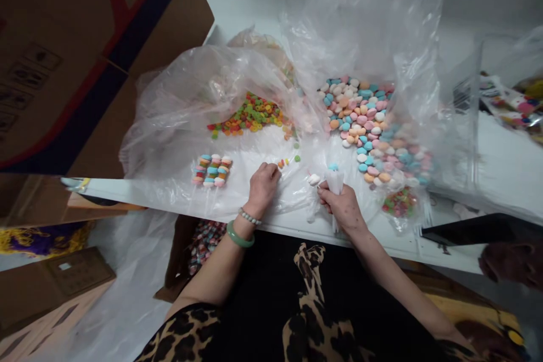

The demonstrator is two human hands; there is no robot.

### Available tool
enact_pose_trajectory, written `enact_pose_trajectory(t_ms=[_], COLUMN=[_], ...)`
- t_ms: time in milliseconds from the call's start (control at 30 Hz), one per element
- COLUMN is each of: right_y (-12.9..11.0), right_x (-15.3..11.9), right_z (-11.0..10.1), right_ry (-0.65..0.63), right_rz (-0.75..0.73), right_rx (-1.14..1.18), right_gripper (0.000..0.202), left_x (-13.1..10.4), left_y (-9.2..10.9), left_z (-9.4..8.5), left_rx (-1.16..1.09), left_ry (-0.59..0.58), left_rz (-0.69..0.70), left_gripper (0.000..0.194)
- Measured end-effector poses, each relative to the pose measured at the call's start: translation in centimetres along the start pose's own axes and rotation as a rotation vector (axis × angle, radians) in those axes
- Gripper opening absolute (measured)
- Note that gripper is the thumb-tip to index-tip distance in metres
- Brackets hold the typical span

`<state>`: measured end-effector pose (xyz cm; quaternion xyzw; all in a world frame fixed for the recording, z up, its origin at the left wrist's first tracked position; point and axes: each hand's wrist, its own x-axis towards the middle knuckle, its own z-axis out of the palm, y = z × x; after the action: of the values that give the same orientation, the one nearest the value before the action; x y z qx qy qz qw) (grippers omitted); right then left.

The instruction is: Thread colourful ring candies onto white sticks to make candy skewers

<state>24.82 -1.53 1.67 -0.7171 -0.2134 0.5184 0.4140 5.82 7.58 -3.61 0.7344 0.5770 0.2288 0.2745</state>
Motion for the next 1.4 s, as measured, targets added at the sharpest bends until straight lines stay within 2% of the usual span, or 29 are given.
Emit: enact_pose_trajectory(t_ms=[100, 167, 333, 433, 533, 600, 667, 733, 767, 833, 933, 1133, 1400], right_y=[0.2, 0.4, 0.3, 0.1, 0.1, 0.1, 0.1, 0.0, -0.1, -0.1, 0.0, 0.7, 0.4], right_x=[0.0, 0.2, 0.2, 0.2, 0.0, -0.2, -0.4, -0.6, -0.6, -0.7, -0.9, -1.1, -1.0], right_z=[0.0, 0.1, 0.1, -0.1, -0.2, 0.0, 0.3, 0.6, 0.6, 0.7, 0.5, 0.3, -0.4], right_ry=[0.0, -0.002, -0.017, -0.02, -0.032, -0.04, -0.056, -0.078, -0.084, -0.085, -0.085, -0.108, -0.144], right_rz=[-0.012, -0.015, -0.008, -0.022, -0.08, -0.161, -0.235, -0.273, -0.285, -0.314, -0.336, -0.335, -0.462], right_rx=[0.014, 0.018, 0.015, 0.007, -0.073, -0.163, -0.224, -0.255, -0.27, -0.301, -0.325, -0.355, -0.604], right_gripper=[0.023, 0.023, 0.022, 0.021, 0.015, 0.011, 0.009, 0.008, 0.008, 0.007, 0.007, 0.007, 0.015], left_x=[0.6, 1.2, 1.9, 1.8, 1.7, 1.4, 0.9, 0.3, 0.0, -0.4, -0.5, -0.3, -0.6], left_y=[0.1, 0.5, 1.6, 1.6, 1.6, 2.1, 3.0, 3.9, 4.3, 4.7, 4.5, 4.0, 3.7], left_z=[-0.1, 0.0, 0.9, 1.1, 0.5, -0.2, -0.9, -1.5, -1.7, -1.8, -1.6, -1.3, -2.0], left_rx=[-0.014, 0.018, 0.351, 0.42, 0.238, -0.05, -0.438, -0.802, -0.935, -1.101, -1.193, -1.225, -1.175], left_ry=[0.078, 0.083, -0.163, -0.187, -0.069, -0.026, -0.109, -0.273, -0.347, -0.42, -0.421, -0.419, -0.493], left_rz=[-0.038, -0.006, 0.17, 0.178, 0.065, -0.076, -0.244, -0.374, -0.412, -0.442, -0.452, -0.464, -0.493], left_gripper=[0.009, 0.011, 0.019, 0.02, 0.013, 0.01, 0.01, 0.013, 0.016, 0.02, 0.02, 0.02, 0.031])
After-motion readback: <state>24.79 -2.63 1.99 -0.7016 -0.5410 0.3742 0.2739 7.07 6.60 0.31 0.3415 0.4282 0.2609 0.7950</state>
